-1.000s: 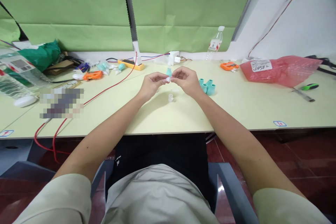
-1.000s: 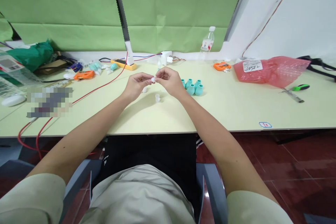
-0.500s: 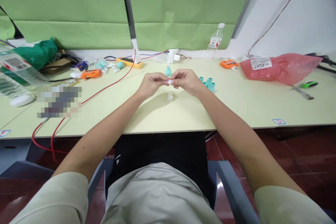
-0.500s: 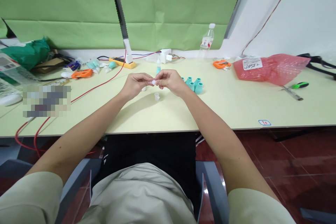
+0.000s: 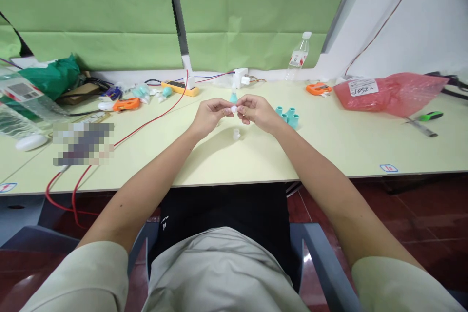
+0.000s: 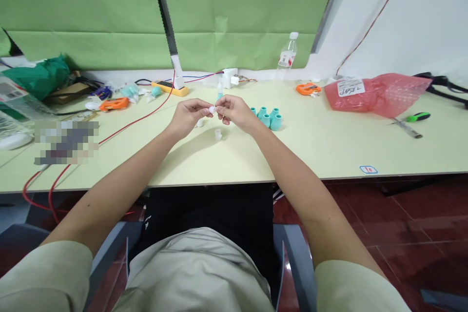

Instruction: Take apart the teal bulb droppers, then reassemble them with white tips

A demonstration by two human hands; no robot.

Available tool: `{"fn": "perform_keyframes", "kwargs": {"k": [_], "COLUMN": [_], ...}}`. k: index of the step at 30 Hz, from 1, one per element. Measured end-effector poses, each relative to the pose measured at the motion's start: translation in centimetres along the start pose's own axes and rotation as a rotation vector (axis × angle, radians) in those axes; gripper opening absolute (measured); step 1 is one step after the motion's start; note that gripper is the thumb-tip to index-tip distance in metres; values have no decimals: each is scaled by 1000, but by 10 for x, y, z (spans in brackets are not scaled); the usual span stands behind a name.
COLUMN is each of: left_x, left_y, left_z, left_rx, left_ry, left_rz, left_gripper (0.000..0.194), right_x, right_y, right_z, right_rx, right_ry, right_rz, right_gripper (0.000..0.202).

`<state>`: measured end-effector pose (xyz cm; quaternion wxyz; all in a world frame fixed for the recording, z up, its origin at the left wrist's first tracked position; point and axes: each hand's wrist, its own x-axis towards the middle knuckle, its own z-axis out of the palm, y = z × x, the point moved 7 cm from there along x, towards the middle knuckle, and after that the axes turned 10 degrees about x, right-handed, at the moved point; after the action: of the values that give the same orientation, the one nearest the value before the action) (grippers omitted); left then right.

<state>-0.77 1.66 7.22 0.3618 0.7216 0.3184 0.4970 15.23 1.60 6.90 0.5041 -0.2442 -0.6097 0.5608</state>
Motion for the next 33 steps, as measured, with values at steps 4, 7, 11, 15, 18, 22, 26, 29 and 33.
{"fn": "perform_keyframes", "kwargs": {"k": [4, 7, 11, 15, 18, 22, 26, 29, 33], "left_x": [2, 2, 1, -4, -8, -10, -11, -10, -9], "left_y": [-8, -12, -9, -2, 2, 1, -4, -7, -9], "left_z": [-7, -14, -15, -6, 1, 4, 3, 4, 7], "left_rx": [11, 35, 102, 322, 428, 442, 368, 314, 220], "left_ry": [22, 54, 56, -23, -78, -95, -91, -103, -146], "left_rz": [-11, -21, -18, 47, 123, 126, 41, 18, -5], "left_gripper": [44, 41, 36, 24, 19, 21, 26, 27, 28], "right_x": [-4, -13, -16, -11, -10, -10, -11, -12, -13], "right_y": [9, 18, 26, 29, 22, 9, 1, 0, 2], "right_z": [-6, 0, 5, 3, -3, -3, 3, 6, 5], "right_rx": [-192, -472, -728, -715, -682, -849, -981, -1029, -1031], "right_ry": [-54, -234, -314, -239, -159, -130, -134, -150, -194], "right_rz": [116, 260, 285, 174, 73, -52, -102, -94, -94], "right_gripper": [36, 38, 35, 14, 11, 4, 18, 21, 20]}}
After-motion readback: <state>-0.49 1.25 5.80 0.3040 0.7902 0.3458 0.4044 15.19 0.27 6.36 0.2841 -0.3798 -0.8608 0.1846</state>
